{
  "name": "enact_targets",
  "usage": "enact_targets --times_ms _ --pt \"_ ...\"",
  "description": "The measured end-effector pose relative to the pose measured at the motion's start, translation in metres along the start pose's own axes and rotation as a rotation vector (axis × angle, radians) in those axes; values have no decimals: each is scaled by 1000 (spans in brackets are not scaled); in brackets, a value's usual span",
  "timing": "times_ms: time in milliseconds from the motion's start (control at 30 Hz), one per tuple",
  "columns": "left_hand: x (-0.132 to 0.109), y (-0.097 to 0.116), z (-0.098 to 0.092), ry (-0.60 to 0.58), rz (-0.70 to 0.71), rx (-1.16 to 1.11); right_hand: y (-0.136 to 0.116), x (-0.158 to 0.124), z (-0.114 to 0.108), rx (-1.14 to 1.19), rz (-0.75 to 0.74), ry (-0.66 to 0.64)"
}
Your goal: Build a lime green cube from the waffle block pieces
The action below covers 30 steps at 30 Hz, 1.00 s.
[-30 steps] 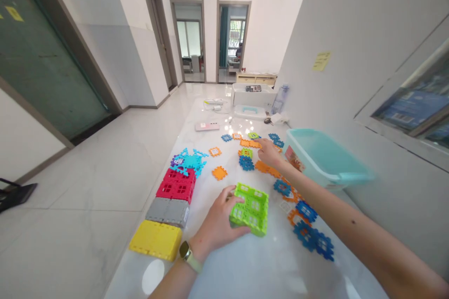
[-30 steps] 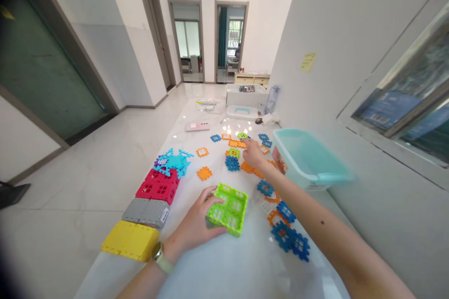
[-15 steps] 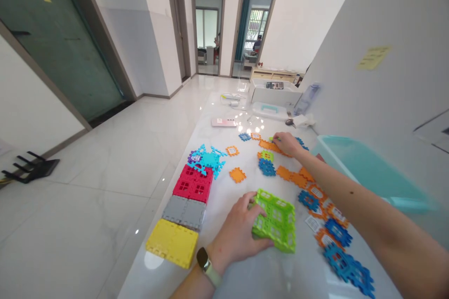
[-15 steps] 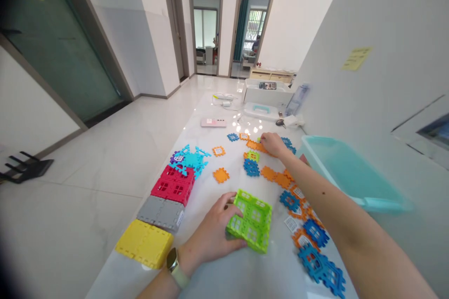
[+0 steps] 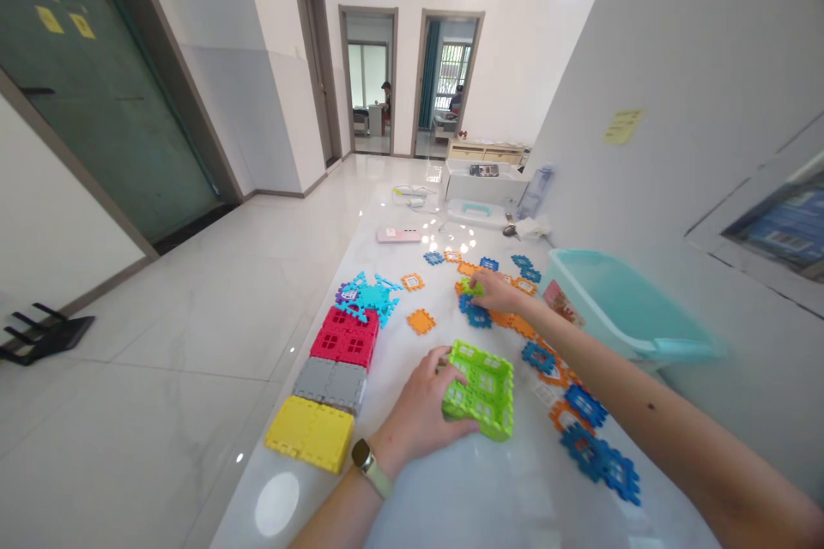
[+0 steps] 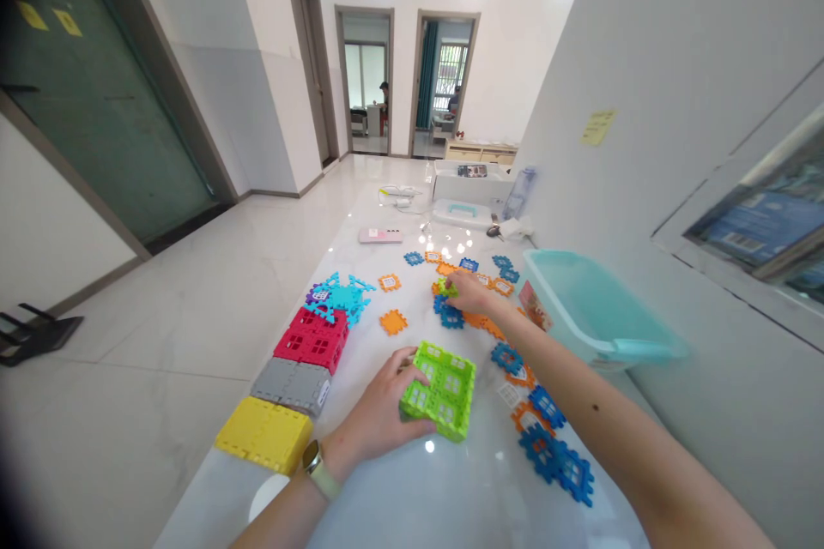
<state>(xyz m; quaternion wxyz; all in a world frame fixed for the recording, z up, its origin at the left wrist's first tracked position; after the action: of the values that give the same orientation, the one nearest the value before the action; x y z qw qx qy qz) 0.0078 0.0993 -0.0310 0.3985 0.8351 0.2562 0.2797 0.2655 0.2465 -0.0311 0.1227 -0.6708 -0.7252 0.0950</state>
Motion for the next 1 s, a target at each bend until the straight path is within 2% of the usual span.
enact_targets --times_ms 167,367,533,600,700,767,833,1000 --pt "0 0 1 -6 -1 8 5 -8 -5 85 52 63" --pt "-2 -4 1 1 -16 34 5 -41 -22 209 163 221" --pt "-8 1 1 -35 42 -37 -23 -101 -38 364 146 220" --pt "-9 5 3 -17 78 -81 -42 -133 -37 682 106 116" --pt "-2 9 5 106 80 -110 -63 -172 -34 921 171 86" --pt "8 13 4 186 59 -125 -75 -186 -34 910 138 67" --pt "20 20 3 218 85 -123 -82 -191 -35 826 77 52" --pt "36 39 1 156 224 -77 -87 -192 -30 708 53 43"
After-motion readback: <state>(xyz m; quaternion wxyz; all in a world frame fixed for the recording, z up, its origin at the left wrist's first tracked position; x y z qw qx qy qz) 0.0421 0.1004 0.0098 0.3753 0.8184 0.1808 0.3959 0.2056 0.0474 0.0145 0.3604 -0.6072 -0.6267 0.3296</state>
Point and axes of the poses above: each hand's wrist, its own x-axis towards the middle knuckle, its own z-axis out of the palm, y = z × x, the point moved 4 cm from there along x, towards the middle knuckle, and after that the axes turned 7 degrees about z, right-handed, at the moved point
